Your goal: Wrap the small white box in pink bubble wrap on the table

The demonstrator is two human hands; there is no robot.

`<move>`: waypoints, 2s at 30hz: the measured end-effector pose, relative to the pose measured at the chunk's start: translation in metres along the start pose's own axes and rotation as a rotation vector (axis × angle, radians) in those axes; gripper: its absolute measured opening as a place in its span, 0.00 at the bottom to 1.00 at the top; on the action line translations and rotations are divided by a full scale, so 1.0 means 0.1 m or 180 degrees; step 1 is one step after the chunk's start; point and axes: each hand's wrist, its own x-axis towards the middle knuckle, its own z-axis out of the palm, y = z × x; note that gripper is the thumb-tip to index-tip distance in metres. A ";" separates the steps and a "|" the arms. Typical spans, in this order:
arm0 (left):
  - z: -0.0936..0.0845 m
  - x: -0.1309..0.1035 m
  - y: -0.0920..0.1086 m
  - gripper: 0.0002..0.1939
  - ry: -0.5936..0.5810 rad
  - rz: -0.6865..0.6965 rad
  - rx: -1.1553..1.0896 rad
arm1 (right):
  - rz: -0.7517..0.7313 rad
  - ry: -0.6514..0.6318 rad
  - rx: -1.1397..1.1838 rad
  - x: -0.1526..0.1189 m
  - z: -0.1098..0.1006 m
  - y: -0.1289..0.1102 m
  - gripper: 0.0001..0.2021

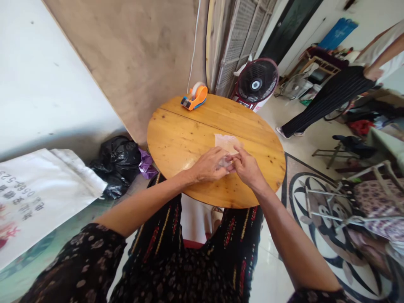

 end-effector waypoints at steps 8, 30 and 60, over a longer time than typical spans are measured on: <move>0.23 0.04 0.12 0.06 0.0423 -0.0701 0.0550 | -0.0432 -0.0142 -0.0762 0.03 -0.07 -0.04 0.31; 0.19 0.09 0.19 0.07 0.0046 -0.0649 0.0981 | -0.1036 0.0929 -0.1879 0.35 -0.25 0.17 0.28; 0.04 0.30 0.04 0.08 -0.0332 -0.0536 0.0562 | 0.0810 -0.0786 0.1455 1.52 -0.26 0.78 0.08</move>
